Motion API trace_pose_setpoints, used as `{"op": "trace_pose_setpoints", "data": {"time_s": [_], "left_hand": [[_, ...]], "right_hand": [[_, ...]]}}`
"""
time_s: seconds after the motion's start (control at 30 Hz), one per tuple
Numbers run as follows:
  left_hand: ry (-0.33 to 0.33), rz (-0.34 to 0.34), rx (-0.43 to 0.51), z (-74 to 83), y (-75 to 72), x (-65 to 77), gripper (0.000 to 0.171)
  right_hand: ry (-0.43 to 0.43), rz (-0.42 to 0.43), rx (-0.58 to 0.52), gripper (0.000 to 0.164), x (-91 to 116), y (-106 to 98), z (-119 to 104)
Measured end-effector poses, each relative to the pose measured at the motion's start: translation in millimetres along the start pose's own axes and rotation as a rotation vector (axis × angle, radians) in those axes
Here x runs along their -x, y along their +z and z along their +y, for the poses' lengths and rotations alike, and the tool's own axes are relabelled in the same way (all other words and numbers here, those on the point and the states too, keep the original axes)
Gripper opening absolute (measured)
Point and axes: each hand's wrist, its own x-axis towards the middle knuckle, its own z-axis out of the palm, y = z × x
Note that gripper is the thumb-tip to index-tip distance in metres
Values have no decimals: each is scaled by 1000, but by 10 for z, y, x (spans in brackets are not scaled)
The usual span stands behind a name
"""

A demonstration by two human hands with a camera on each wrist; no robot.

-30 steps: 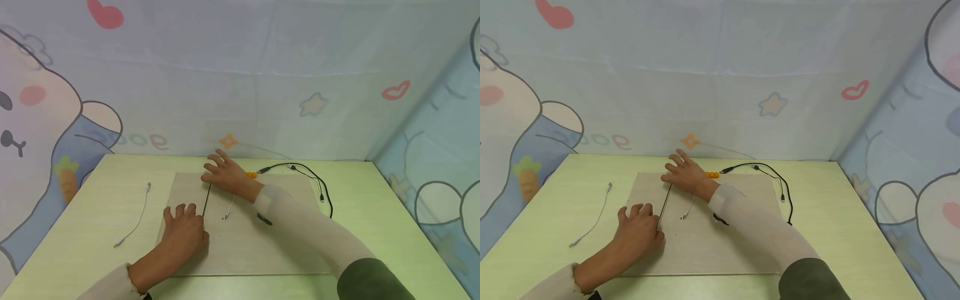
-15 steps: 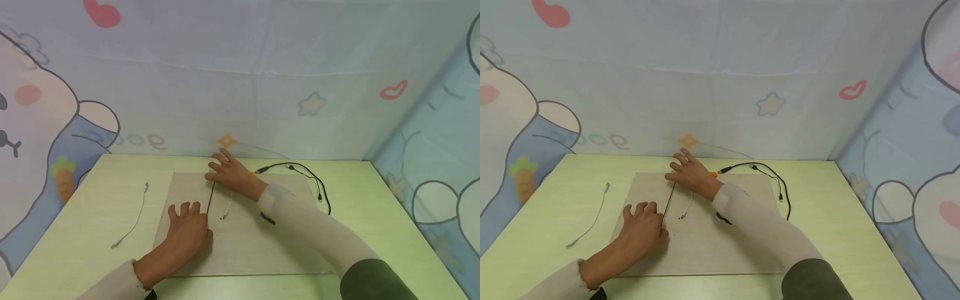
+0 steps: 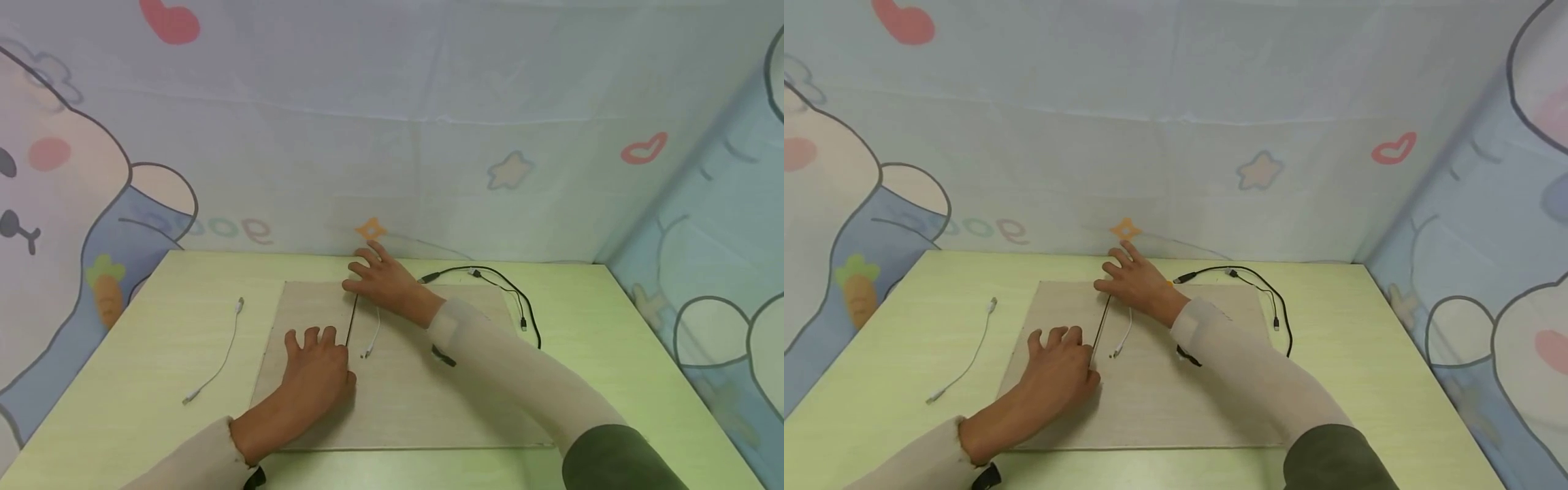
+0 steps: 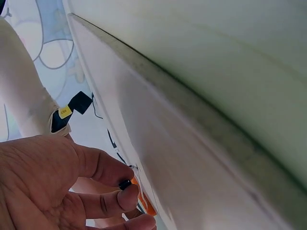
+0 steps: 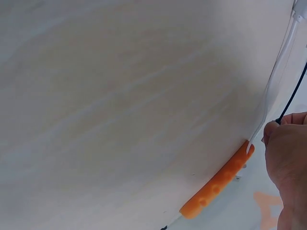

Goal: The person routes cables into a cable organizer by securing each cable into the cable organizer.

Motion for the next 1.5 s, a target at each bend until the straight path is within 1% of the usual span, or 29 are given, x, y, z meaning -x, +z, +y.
{"op": "trace_pose_setpoints", "data": {"time_s": [0.13,0.3,0.43,0.53,0.73,0.83,0.9,1.0,1.1,1.23,1.37,1.5], "left_hand": [[1,-6,10,39,-9,-5,16],[2,-12,13,74,-8,-30,16],[14,-3,18,102,-11,-61,16],[21,10,19,132,-13,-82,15],[25,25,7,180,7,-126,14],[24,17,13,195,15,-149,14],[26,19,17,204,23,-167,14],[31,35,21,217,34,-193,13],[33,51,21,229,37,-213,12],[26,38,36,251,33,-239,12],[25,30,49,277,46,-271,11],[34,29,42,303,43,-294,13]], "right_hand": [[1,-35,-13,22,16,-6,10],[11,-45,2,21,45,15,32],[27,-59,8,23,76,23,59],[37,-65,-8,24,94,23,86],[44,-52,-32,25,154,23,147],[48,-43,-46,25,195,35,176],[53,-54,-51,25,219,41,196],[63,-66,-45,21,237,46,226],[68,-47,-29,15,232,53,252],[68,-28,-25,13,217,56,278],[75,-65,-46,16,207,52,302],[83,-107,-72,21,205,44,328]]}}
